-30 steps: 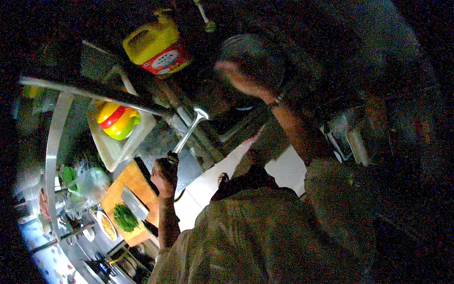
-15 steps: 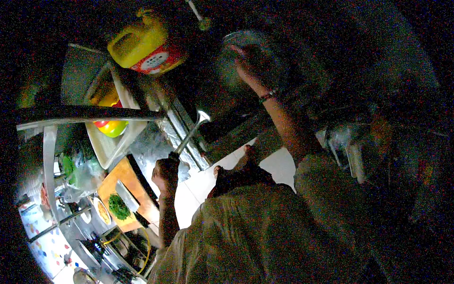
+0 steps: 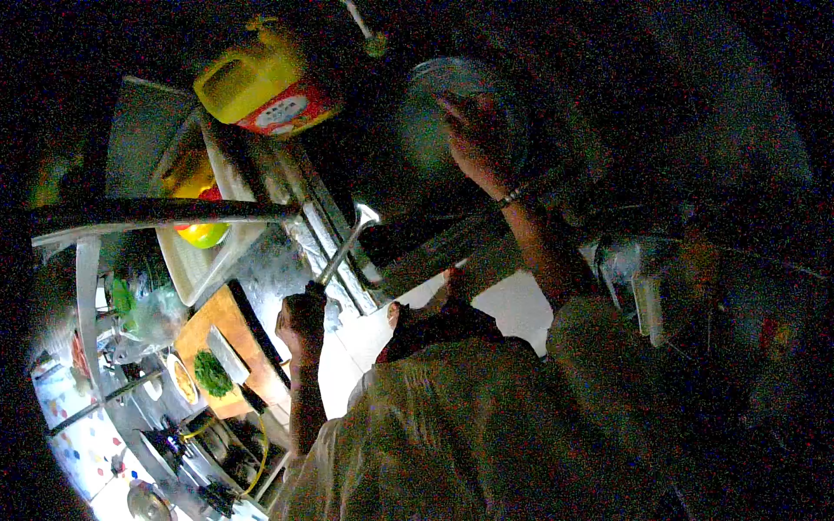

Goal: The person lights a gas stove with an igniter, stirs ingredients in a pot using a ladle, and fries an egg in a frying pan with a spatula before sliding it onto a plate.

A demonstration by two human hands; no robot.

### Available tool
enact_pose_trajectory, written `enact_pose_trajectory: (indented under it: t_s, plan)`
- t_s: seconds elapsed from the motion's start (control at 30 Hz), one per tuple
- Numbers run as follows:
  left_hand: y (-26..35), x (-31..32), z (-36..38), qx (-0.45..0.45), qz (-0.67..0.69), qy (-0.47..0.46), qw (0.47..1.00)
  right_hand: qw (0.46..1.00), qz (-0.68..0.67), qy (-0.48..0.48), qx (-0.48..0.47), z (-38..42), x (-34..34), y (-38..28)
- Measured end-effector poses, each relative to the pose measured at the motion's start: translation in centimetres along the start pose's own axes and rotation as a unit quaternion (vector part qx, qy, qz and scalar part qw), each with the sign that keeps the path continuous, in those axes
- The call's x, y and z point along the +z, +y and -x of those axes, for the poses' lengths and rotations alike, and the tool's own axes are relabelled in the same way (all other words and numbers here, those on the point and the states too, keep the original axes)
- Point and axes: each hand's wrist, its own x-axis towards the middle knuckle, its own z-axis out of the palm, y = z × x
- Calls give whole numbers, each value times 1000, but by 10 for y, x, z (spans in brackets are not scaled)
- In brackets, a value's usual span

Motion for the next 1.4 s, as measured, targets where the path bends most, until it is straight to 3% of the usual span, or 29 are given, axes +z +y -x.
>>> enact_pose_trajectory:
  t_s: [0.2,0.3,0.37,0.47,0.57,0.63,0.67,0.73,0.77,0.83,0.97,1.0,1.03,1.07,1.3,1.37,1.4]
  plan:
    - [3,0,4,-13,8,-8,1000,972,-178,-107,-112,19,-15,-68]
    - [0,-1,6,18,-3,-17,1000,957,-281,-64,-26,9,-9,-86]
    - [-1,-2,9,23,-6,-6,1000,966,-253,-40,-32,2,-5,-82]
    - [-3,0,13,40,-49,-17,998,960,-222,-159,65,-4,9,-62]
    - [-6,-4,18,56,-2,-1,998,936,-333,-114,22,2,43,10]
    - [-13,1,23,-39,124,20,991,994,-80,18,-66,-4,32,23]
    - [-10,-6,23,-19,60,31,998,994,-83,15,-68,-6,30,21]
    - [-1,-19,14,10,-6,41,999,985,-38,-140,97,-14,3,-5]
    - [-3,-20,16,10,-6,44,999,985,-38,-139,94,-11,6,-3]
    - [-7,-20,18,23,2,50,998,996,20,-54,-72,-8,11,-4]
    - [-8,-19,24,14,-17,43,999,983,53,-54,-170,-2,3,-50]
    - [-8,-18,27,6,-21,40,999,983,-121,-130,-48,0,4,-58]
    - [-9,-17,29,-1,-26,35,999,933,-288,-199,78,1,6,-64]
    - [-9,-18,30,-1,-26,34,999,904,-322,-267,87,-5,4,-68]
    - [-7,-22,28,24,-31,38,999,886,-318,-329,75,-16,17,-66]
    - [-7,-23,29,27,-33,38,998,959,-195,-202,45,-12,31,-46]
    - [-6,-23,31,27,-29,37,999,959,-195,-202,44,-14,26,-41]
